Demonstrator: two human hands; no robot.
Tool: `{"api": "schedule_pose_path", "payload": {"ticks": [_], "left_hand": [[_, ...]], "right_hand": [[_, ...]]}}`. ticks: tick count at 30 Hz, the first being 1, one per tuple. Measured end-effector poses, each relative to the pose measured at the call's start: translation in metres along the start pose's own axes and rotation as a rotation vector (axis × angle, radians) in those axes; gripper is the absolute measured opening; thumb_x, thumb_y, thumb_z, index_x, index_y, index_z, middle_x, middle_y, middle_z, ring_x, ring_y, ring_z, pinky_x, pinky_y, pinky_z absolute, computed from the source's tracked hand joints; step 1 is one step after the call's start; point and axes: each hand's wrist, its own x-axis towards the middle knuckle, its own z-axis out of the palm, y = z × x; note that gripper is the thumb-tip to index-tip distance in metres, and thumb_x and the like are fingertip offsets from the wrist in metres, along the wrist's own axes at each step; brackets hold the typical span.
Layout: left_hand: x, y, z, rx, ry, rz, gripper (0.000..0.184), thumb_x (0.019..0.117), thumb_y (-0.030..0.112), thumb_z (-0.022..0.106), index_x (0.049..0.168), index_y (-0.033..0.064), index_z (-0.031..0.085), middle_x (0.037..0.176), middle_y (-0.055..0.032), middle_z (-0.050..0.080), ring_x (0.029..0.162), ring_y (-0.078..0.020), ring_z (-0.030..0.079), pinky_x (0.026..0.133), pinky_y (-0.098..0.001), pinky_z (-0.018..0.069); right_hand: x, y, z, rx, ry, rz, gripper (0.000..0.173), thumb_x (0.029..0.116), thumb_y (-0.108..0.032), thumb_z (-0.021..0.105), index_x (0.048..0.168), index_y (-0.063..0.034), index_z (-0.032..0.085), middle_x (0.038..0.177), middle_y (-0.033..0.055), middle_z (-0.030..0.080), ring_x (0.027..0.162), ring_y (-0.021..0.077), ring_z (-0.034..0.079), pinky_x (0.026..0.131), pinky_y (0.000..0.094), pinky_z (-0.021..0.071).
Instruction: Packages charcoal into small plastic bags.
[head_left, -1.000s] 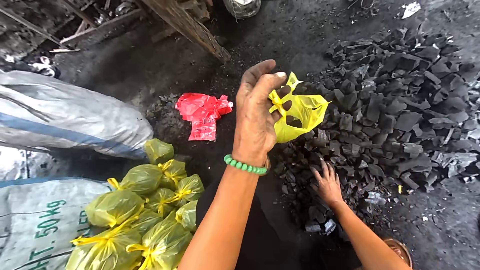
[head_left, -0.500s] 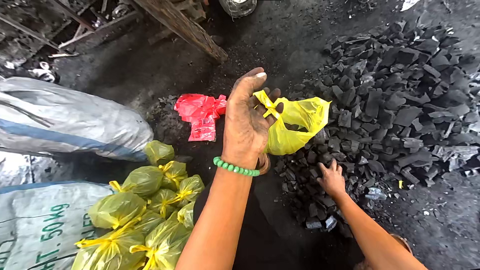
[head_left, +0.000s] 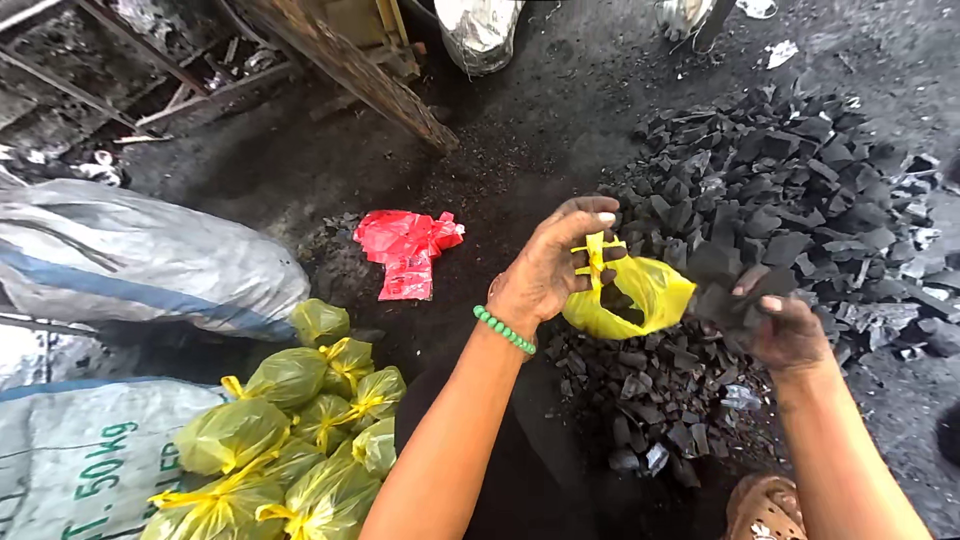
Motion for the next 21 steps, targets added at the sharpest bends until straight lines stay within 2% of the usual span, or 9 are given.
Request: {"api": "schedule_pose_path", "payload": {"ticks": [3,4,6,8,11,14,16,18,21], "left_hand": [[0.003,-0.006,0.006,-0.025,-0.090,-0.051,0.031,0.0988,0.026,0.044,0.127,0.0194,0.056,0.102,-0.0024,0.070,0.089,-0.0148,0.070,0.072,-0.0303,0.0581],[0.004,-0.008,0.008,-0.037,-0.122,-0.067,0.031,0.0988,0.026,0.044,0.127,0.0191,0.056,0.103,-0.0031,0.070,0.088,-0.0151,0.070,0.071,-0.0302,0.0579],[0.005,-0.012,0.012,-0.085,-0.160,-0.097,0.035,0.0981,0.026,0.042,0.128,0.0170,0.057,0.103,-0.0057,0.070,0.087,-0.0168,0.070,0.071,-0.0314,0.0581],[0.005,-0.012,0.016,-0.127,-0.113,-0.125,0.035,0.1005,0.026,0.040,0.128,0.0151,0.058,0.100,-0.0063,0.069,0.084,-0.0172,0.070,0.070,-0.0324,0.0584],[0.006,-0.007,0.019,-0.176,0.087,-0.146,0.035,0.1023,0.029,0.042,0.129,0.0121,0.058,0.094,-0.0071,0.067,0.078,-0.0188,0.068,0.068,-0.0342,0.0574],[0.003,-0.001,0.014,-0.171,0.237,-0.087,0.035,0.1021,0.028,0.045,0.130,0.0107,0.057,0.091,-0.0069,0.065,0.074,-0.0174,0.066,0.065,-0.0314,0.0564],[-0.001,0.002,0.009,-0.186,0.292,-0.023,0.037,0.1021,0.028,0.046,0.133,0.0110,0.056,0.093,-0.0080,0.066,0.077,-0.0181,0.067,0.068,-0.0318,0.0570],[-0.003,0.005,0.005,-0.191,0.313,0.035,0.035,0.1016,0.027,0.046,0.133,0.0133,0.056,0.098,-0.0078,0.066,0.082,-0.0193,0.068,0.072,-0.0342,0.0582],[-0.003,0.006,0.002,-0.112,0.323,0.107,0.031,0.0998,0.025,0.046,0.128,0.0161,0.058,0.103,-0.0055,0.065,0.088,-0.0179,0.067,0.074,-0.0338,0.0577]], "right_hand": [[0.031,-0.029,0.021,-0.321,-0.282,0.101,0.016,0.0837,-0.037,0.075,0.096,-0.0271,0.076,0.091,-0.0106,0.074,0.081,0.0016,0.068,0.072,0.0240,0.0589],[0.041,-0.029,0.035,-0.564,-0.281,0.209,0.019,0.0813,-0.029,0.073,0.096,-0.0175,0.074,0.089,-0.0030,0.074,0.080,0.0084,0.069,0.072,0.0309,0.0592],[0.060,-0.014,0.062,-1.063,-0.378,0.379,0.030,0.0895,-0.019,0.077,0.115,-0.0036,0.073,0.108,0.0182,0.071,0.101,0.0331,0.068,0.089,0.0564,0.0539],[0.063,0.004,0.088,-1.421,-0.433,0.503,0.031,0.0933,-0.016,0.073,0.123,-0.0082,0.072,0.130,0.0259,0.062,0.124,0.0484,0.056,0.095,0.0679,0.0469],[0.055,0.007,0.089,-1.420,-0.445,0.419,0.032,0.0981,-0.010,0.066,0.130,-0.0152,0.071,0.149,0.0262,0.051,0.133,0.0503,0.050,0.102,0.0669,0.0445],[0.039,0.002,0.056,-1.022,-0.105,-0.017,0.025,0.0954,-0.005,0.065,0.119,-0.0037,0.074,0.128,0.0180,0.067,0.115,0.0289,0.067,0.099,0.0495,0.0539],[0.033,0.012,0.032,-0.805,0.228,-0.109,0.022,0.0988,-0.007,0.058,0.116,0.0025,0.068,0.111,0.0104,0.071,0.092,0.0128,0.071,0.083,0.0338,0.0613],[0.022,0.044,0.007,-0.871,0.347,0.037,0.023,0.0982,-0.006,0.059,0.117,0.0068,0.064,0.106,0.0173,0.069,0.089,0.0216,0.069,0.080,0.0426,0.0588],[-0.003,0.121,-0.008,-1.181,-0.042,0.520,0.047,0.0882,-0.014,0.080,0.129,0.0038,0.065,0.127,0.0312,0.063,0.117,0.0496,0.061,0.097,0.0702,0.0485]]}}
